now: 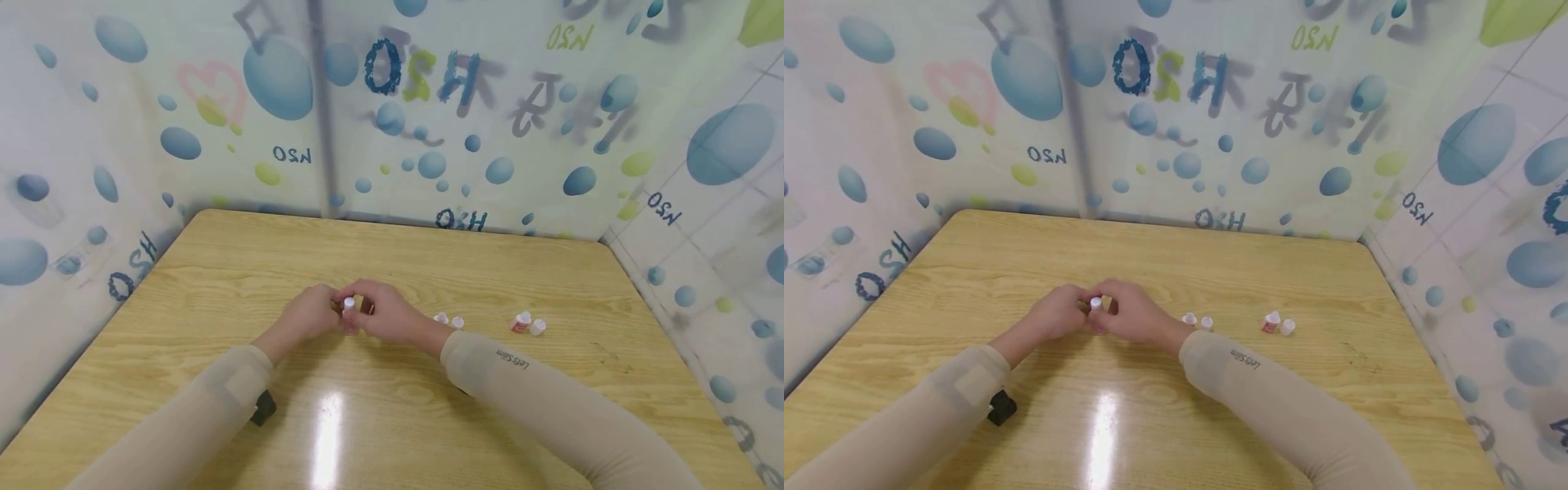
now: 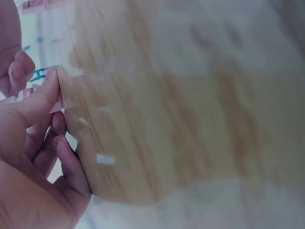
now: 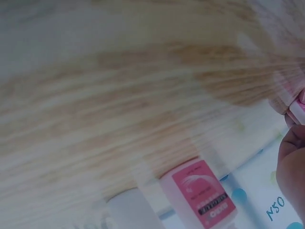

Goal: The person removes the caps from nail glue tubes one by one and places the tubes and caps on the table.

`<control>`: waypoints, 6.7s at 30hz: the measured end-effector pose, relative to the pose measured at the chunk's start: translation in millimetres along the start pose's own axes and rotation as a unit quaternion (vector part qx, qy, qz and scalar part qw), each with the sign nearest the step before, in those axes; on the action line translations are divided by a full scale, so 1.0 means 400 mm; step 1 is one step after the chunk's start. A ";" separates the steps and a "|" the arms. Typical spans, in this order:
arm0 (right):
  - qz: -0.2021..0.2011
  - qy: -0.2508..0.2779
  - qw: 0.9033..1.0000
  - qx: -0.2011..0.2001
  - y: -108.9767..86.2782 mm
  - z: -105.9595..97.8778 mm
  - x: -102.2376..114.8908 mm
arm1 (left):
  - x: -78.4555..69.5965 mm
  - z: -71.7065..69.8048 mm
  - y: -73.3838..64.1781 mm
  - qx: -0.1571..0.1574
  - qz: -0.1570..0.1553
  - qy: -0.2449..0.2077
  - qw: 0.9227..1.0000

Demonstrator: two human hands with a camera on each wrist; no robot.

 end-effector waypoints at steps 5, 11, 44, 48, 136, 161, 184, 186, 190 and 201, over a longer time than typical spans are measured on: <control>0.048 0.021 0.999 -0.003 0.001 0.002 0.006 | -0.003 -0.002 0.000 0.002 -0.003 -0.001 1.000; 0.085 0.033 0.996 -0.018 0.003 0.009 0.004 | -0.007 -0.004 -0.003 -0.002 -0.006 0.001 1.000; 0.052 -0.027 0.998 -0.028 -0.003 0.005 -0.001 | -0.002 0.002 0.000 -0.005 0.000 0.009 1.000; 0.024 -0.035 0.999 -0.022 -0.003 0.005 -0.002 | -0.001 0.002 0.000 -0.004 -0.001 0.008 1.000; 0.001 -0.047 0.996 -0.080 -0.057 -0.063 -0.003 | -0.001 0.005 0.000 0.002 -0.003 -0.004 1.000; 0.075 0.043 0.987 -0.134 -0.062 -0.074 -0.008 | 0.000 0.003 -0.002 -0.004 0.003 0.010 1.000; 0.175 0.045 0.977 -0.111 -0.060 -0.022 -0.037 | 0.007 0.004 0.008 0.000 0.030 0.014 0.999; 0.182 0.043 0.976 -0.111 -0.058 -0.018 -0.041 | 0.006 0.004 0.007 0.002 0.031 0.010 0.999; 0.197 0.055 0.973 -0.104 -0.055 -0.009 -0.043 | 0.004 0.004 0.005 0.008 0.022 -0.006 1.000; 0.221 0.087 0.968 -0.078 -0.053 -0.001 -0.042 | 0.001 0.004 0.001 0.006 -0.001 -0.022 1.000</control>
Point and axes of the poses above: each hand's wrist, its own y-axis towards the middle knuckle, its own z-axis out of the palm, x = y × z, the point moved 1 cm from there along y, towards the middle knuckle, and after that the axes turned 7 degrees about -y, right-handed, at the moved point
